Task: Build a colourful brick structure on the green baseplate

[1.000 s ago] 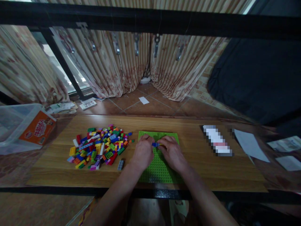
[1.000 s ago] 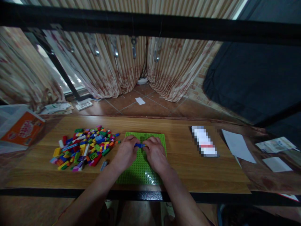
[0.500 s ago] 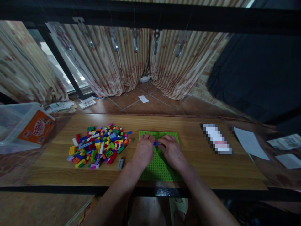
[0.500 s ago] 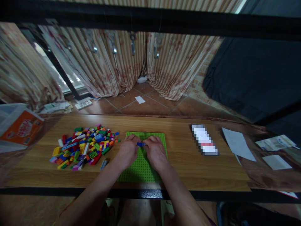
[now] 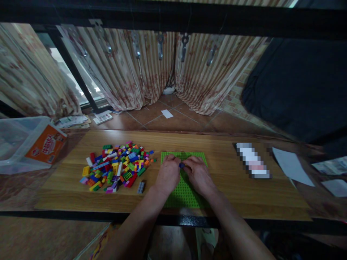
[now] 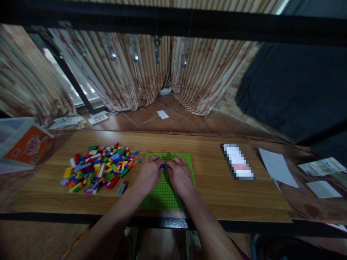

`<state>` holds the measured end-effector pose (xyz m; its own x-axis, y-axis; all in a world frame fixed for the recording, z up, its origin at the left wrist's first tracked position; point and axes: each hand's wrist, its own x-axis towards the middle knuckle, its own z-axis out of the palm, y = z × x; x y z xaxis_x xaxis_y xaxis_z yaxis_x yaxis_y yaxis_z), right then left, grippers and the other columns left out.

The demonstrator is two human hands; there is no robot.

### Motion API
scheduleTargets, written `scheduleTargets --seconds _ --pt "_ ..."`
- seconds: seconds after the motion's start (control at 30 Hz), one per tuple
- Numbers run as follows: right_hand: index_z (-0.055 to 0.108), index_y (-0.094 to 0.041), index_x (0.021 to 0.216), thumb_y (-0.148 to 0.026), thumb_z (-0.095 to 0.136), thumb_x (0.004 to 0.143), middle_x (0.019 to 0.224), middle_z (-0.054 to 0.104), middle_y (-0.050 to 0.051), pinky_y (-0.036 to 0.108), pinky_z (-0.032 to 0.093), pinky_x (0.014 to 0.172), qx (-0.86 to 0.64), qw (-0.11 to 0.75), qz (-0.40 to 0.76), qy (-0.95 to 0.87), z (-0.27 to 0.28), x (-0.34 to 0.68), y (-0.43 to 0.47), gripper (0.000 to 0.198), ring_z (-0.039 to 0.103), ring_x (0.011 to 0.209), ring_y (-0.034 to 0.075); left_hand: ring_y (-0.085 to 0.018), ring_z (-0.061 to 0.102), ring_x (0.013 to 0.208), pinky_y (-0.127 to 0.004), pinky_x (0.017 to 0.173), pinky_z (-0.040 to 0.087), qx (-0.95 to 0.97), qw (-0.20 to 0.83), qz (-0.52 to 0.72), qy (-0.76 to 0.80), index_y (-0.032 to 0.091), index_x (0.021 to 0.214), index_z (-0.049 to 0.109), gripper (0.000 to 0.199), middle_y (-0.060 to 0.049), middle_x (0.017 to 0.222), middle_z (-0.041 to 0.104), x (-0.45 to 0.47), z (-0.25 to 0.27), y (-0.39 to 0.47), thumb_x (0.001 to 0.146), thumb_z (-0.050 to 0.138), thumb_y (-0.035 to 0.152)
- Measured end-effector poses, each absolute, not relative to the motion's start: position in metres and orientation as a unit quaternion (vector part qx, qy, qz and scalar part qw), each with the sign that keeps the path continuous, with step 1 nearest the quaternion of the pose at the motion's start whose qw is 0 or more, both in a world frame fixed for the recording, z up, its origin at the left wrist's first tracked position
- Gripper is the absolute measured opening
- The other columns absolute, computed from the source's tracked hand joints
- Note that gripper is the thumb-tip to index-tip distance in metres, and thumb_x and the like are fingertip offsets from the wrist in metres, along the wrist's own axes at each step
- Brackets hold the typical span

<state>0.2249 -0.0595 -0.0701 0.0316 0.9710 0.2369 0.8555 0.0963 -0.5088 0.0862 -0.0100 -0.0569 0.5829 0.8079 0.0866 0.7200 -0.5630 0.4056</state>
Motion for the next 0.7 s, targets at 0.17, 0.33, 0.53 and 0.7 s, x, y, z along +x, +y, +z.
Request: scheduleTargets --seconds 0.17,0.33,0.53,0.7 --pt "0.069 -0.022 0.088 -0.015 0.055 0.088 0.092 0.063 0.005 0.034 0.041 0.083 -0.666 0.274 0.099 -0.686 -0.0712 0.2246 -0.0587 0.016 0.052 0.089 0.02 -0.02 0.056 0.097 -0.034 0.09 0.046 0.877 0.159 0.116 0.438 0.016 0.089 0.064 0.022 -0.007 0.094 0.061 0.0885 -0.0553 -0.0103 0.082 0.048 0.003" --pt "0.069 -0.021 0.089 -0.016 0.056 0.086 0.092 0.064 0.006 0.035 0.041 0.084 -0.674 0.279 0.094 -0.677 -0.0706 0.2265 -0.0597 0.013 0.053 0.091 0.022 -0.021 0.056 0.096 -0.034 0.091 0.046 0.879 0.156 0.112 0.436 0.016 0.087 0.064 0.019 -0.007 0.091 0.061 0.0885 -0.0546 -0.0099 0.082 0.049 0.005" --pt "0.069 -0.021 0.085 -0.015 0.055 0.086 0.087 0.063 0.005 0.035 0.041 0.083 -0.678 0.283 0.093 -0.672 -0.0701 0.2272 -0.0603 0.015 0.053 0.088 0.021 -0.021 0.057 0.095 -0.035 0.089 0.046 0.874 0.159 0.123 0.442 0.016 0.086 0.063 0.015 -0.007 0.091 0.061 0.0882 -0.0528 -0.0115 0.084 0.05 0.009" --pt "0.071 -0.021 0.083 -0.014 0.058 0.085 0.087 0.064 0.005 0.034 0.042 0.083 -0.677 0.296 0.11 -0.665 -0.0705 0.2285 -0.0591 0.015 0.055 0.087 0.02 -0.022 0.057 0.093 -0.035 0.089 0.045 0.882 0.148 0.11 0.433 0.015 0.089 0.065 0.019 -0.009 0.09 0.062 0.0893 -0.0505 -0.0124 0.084 0.048 0.007"
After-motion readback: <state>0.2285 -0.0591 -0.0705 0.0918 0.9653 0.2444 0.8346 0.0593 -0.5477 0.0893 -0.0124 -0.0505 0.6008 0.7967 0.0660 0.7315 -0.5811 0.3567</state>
